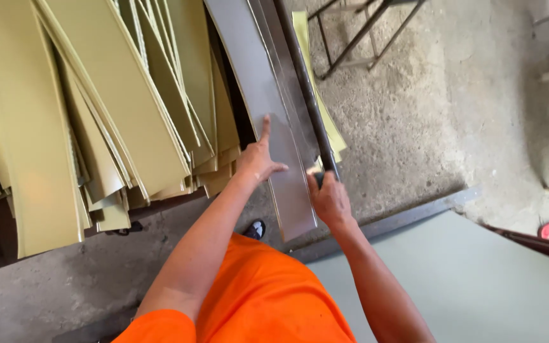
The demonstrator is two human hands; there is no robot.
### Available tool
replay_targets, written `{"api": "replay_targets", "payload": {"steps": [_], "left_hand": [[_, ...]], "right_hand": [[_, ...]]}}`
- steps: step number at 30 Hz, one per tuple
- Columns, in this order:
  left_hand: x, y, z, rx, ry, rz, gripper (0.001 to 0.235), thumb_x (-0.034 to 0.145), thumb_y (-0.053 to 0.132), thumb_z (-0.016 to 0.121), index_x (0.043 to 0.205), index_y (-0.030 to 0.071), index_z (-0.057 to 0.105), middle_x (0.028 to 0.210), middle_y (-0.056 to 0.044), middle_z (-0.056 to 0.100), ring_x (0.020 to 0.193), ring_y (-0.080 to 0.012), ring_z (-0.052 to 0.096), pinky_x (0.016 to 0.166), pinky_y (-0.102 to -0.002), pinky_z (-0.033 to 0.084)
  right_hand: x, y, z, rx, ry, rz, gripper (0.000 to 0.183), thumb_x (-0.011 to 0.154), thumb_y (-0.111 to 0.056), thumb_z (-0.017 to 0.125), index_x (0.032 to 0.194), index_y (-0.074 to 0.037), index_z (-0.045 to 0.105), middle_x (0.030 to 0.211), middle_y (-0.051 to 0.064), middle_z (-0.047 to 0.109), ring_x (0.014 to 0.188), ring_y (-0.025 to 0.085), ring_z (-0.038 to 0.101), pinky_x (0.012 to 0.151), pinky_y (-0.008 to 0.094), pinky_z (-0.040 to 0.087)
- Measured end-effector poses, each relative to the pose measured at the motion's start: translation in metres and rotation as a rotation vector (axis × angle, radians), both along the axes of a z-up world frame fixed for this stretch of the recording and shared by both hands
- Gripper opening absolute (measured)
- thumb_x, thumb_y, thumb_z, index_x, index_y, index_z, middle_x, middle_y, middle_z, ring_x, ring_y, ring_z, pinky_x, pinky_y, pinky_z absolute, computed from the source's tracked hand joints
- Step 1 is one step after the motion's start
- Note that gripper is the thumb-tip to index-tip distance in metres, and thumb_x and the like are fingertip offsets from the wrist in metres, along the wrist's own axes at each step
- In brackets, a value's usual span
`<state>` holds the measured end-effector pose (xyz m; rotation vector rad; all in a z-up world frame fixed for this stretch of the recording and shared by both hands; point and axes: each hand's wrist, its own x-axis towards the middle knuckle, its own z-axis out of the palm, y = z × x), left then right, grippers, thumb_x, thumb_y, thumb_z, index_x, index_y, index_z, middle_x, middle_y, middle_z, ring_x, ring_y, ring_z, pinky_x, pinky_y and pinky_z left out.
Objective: Smoothing the edges of curved metal strips using a hand file.
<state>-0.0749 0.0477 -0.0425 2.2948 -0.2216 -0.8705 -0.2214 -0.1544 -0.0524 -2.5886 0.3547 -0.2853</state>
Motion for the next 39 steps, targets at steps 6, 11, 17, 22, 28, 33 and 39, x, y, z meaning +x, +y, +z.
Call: {"api": "replay_targets", "payload": {"steps": [6,11,17,22,28,33,39], "left_hand": [[-0.003,0.004,-0.002,0.002,0.050,0.007,0.149,0.066,0.045,0.093,0.161,0.034,-0.021,0.112,-0.021,0.074,0.098,-0.0369,0.073,0.086,-0.048,0.059],[0.000,-0.002,-0.012,0.007,-0.021,-0.026,0.150,0.065,0.048,0.095,0.159,0.034,-0.021,0.113,-0.021,0.072,0.098,-0.0368,0.072,0.085,-0.047,0.059],[-0.003,0.005,0.000,0.047,0.044,-0.046,0.149,0.067,0.050,0.092,0.162,0.031,-0.022,0.112,-0.023,0.073,0.097,-0.0361,0.074,0.085,-0.045,0.060],[0.000,-0.003,-0.015,0.001,-0.043,-0.030,0.150,0.066,0.048,0.095,0.159,0.032,-0.021,0.111,-0.024,0.071,0.098,-0.0392,0.072,0.086,-0.047,0.058],[-0.086,-0.013,-0.006,-0.065,0.007,-0.041,0.144,0.070,0.045,0.093,0.164,0.034,-0.016,0.108,-0.028,0.072,0.100,-0.0435,0.071,0.091,-0.051,0.057],[-0.089,0.000,-0.013,-0.167,0.013,0.012,0.144,0.065,0.036,0.096,0.163,0.035,-0.010,0.109,-0.027,0.072,0.100,-0.0434,0.071,0.091,-0.051,0.057],[0.052,-0.005,0.024,0.008,0.059,0.080,0.153,0.060,0.041,0.093,0.165,0.029,-0.017,0.114,-0.021,0.072,0.095,-0.0352,0.077,0.079,-0.042,0.067]], "right_hand": [[0.028,0.041,0.104,0.171,0.082,-0.063,0.041,0.100,-0.040,0.066,0.094,0.000,0.060,0.071,0.021,0.064,0.062,0.033,0.064,0.056,0.045,0.048],[-0.004,0.014,0.036,0.150,0.028,-0.088,0.048,0.103,-0.047,0.061,0.095,0.000,0.056,0.073,0.024,0.065,0.066,0.039,0.064,0.059,0.049,0.049],[0.000,0.026,0.082,0.010,0.328,-0.157,0.050,0.100,-0.050,0.063,0.088,-0.002,0.059,0.074,0.026,0.069,0.071,0.045,0.070,0.060,0.053,0.050],[-0.013,0.027,0.055,0.128,0.093,-0.139,0.049,0.101,-0.048,0.059,0.092,0.000,0.055,0.075,0.027,0.067,0.075,0.049,0.069,0.059,0.053,0.051],[-0.049,0.015,0.035,-0.029,0.325,-0.133,0.046,0.097,-0.043,0.070,0.084,-0.001,0.057,0.076,0.030,0.066,0.077,0.052,0.065,0.060,0.056,0.048],[-0.069,0.014,0.040,0.216,0.334,-0.148,0.042,0.092,-0.040,0.071,0.086,0.000,0.063,0.069,0.024,0.064,0.064,0.041,0.065,0.056,0.047,0.049],[-0.048,0.021,0.072,0.263,0.331,-0.207,0.040,0.094,-0.040,0.073,0.086,-0.001,0.068,0.064,0.012,0.064,0.055,0.021,0.059,0.053,0.040,0.048]]}}
